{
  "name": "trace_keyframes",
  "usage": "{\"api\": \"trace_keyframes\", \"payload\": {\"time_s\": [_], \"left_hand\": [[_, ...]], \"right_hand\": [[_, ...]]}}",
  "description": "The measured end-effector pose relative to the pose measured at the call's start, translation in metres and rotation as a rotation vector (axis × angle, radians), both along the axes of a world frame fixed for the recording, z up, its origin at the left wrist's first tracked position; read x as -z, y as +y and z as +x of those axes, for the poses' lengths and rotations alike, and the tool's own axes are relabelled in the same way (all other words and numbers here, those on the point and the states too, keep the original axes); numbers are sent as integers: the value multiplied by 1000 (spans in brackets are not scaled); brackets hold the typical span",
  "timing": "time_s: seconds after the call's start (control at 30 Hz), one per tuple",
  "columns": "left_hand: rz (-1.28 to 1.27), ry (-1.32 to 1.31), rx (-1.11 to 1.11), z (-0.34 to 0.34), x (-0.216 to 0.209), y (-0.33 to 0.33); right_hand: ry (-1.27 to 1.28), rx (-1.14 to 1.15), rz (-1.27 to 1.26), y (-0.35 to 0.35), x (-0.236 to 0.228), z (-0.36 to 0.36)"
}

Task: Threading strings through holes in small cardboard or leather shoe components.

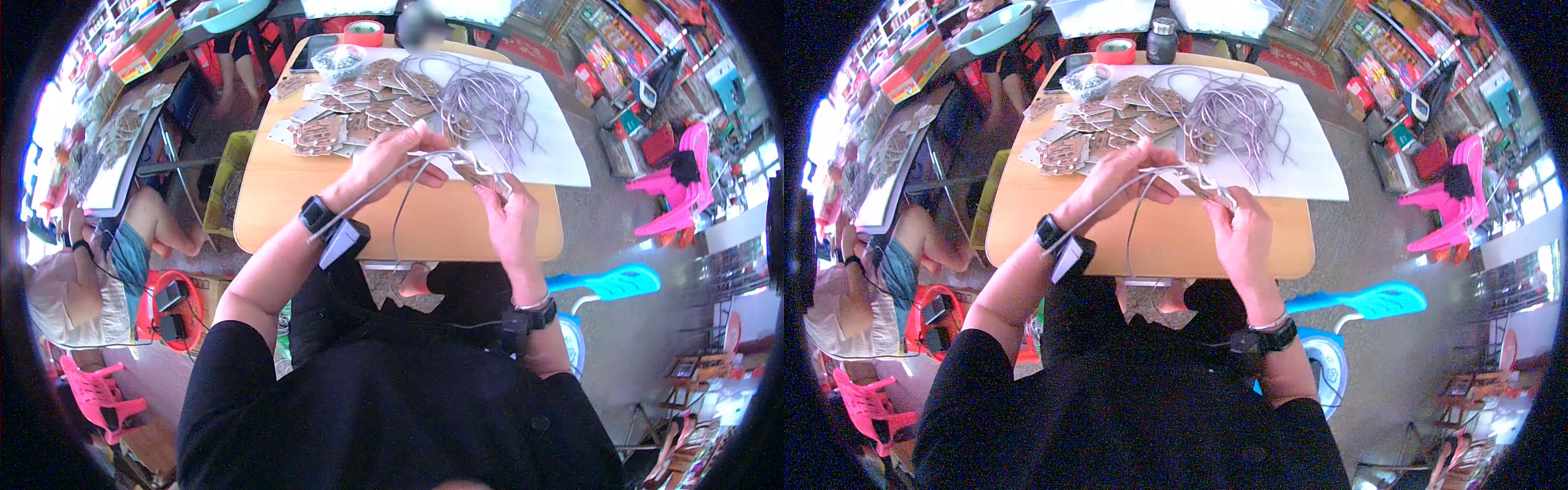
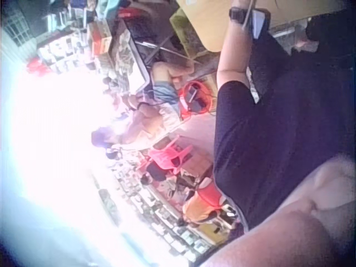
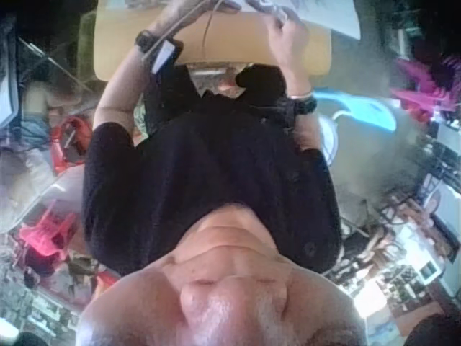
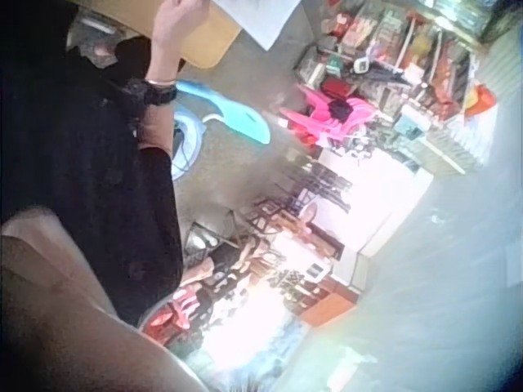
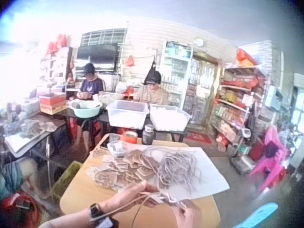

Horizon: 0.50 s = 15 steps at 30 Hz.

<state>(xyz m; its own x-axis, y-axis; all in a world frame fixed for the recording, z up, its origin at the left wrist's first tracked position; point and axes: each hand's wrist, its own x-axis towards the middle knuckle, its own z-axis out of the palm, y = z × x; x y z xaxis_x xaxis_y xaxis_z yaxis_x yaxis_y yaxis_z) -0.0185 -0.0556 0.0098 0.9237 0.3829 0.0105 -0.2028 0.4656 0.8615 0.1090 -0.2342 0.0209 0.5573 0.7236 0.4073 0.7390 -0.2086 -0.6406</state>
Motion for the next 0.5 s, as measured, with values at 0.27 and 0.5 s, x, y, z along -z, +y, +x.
{"api": "trace_keyframes", "payload": {"time_s": [0.27, 0.5], "left_hand": [[964, 230, -215, -6, -28, -48], [964, 336, -326, -37, -3, -26]], "right_hand": [[105, -105, 41, -37, -11, -9], [19, -348, 59, -83, 6, -2]]}}
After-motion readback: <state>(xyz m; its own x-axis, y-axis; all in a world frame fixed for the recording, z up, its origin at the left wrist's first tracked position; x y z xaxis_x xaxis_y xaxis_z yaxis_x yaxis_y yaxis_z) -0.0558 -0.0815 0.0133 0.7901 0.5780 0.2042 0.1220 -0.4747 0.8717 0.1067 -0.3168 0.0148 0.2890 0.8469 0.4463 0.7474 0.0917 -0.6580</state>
